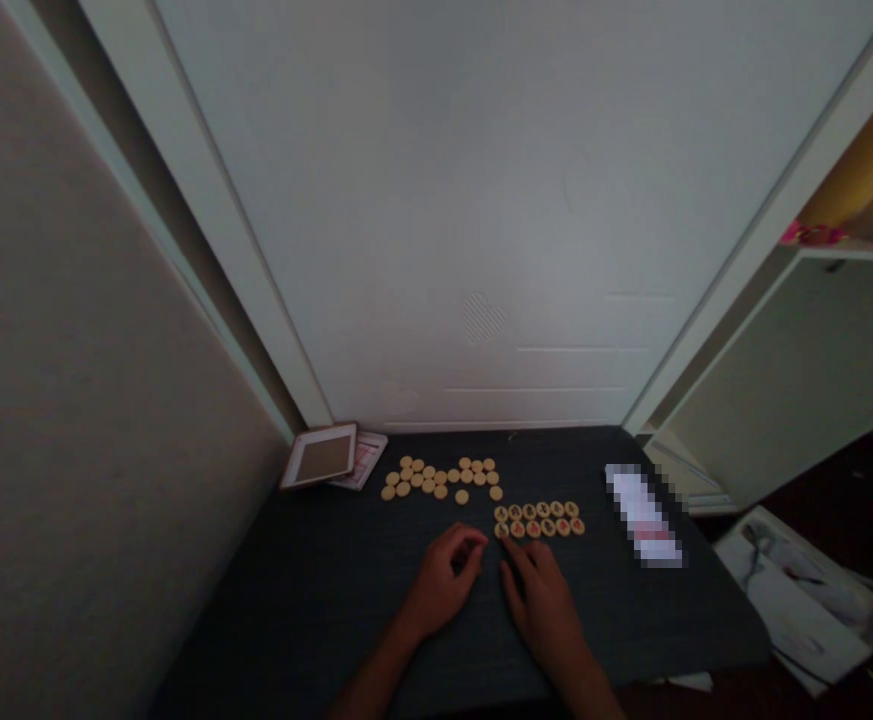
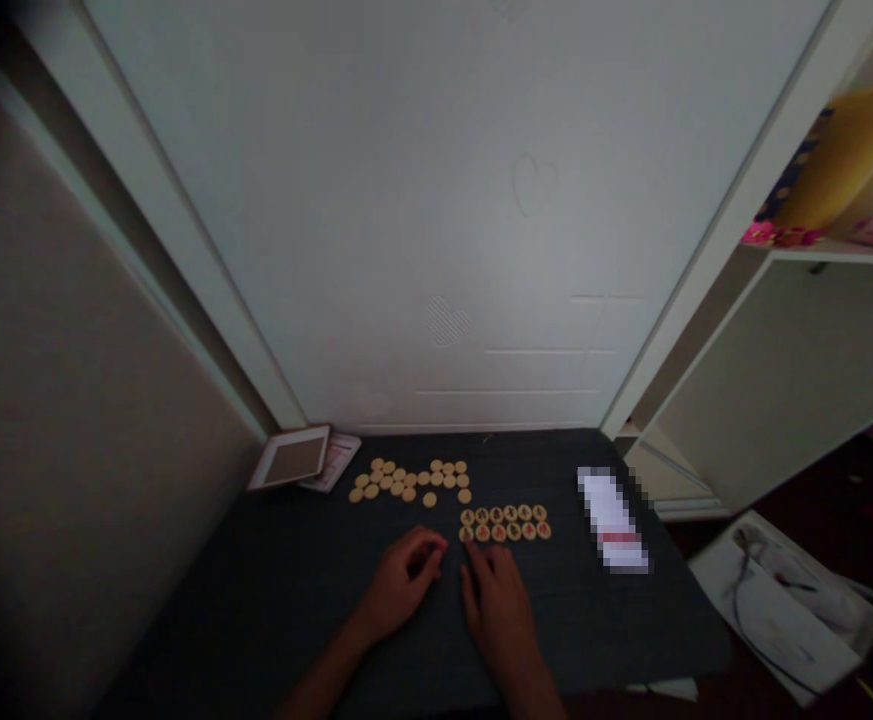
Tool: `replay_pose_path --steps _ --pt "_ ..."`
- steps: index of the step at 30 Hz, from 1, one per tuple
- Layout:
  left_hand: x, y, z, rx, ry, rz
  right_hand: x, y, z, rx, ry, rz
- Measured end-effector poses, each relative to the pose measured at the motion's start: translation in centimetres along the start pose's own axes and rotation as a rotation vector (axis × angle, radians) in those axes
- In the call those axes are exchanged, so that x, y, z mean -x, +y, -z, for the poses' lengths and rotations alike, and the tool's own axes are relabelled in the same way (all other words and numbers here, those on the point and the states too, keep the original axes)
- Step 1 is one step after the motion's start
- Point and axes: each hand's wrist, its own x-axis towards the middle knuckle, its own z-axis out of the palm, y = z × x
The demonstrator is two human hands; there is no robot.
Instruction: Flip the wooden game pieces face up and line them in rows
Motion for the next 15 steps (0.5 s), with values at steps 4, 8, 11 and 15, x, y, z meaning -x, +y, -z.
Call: replay_pose_path --steps 4,8,11,15 --pt "0.0 0.2 0.0 0.012 -0.007 0.019 -0.1 -0.1 0.1 -0.011 -0.007 -0.013" --pt "0.0 0.1 -0.1 0.038 0.006 0.027 -0.1 -0.1 0.1 -0.010 0.001 -0.029" --pt "-0.1 0.0 -0.1 0.067 0.018 0.048 -0.2 -0.1 0.2 -0.029 0.028 -0.026" --pt "-1.1 0.5 0.3 -0.052 0.032 -0.045 -0.2 0.0 0.4 -0.065 0.028 -0.045"
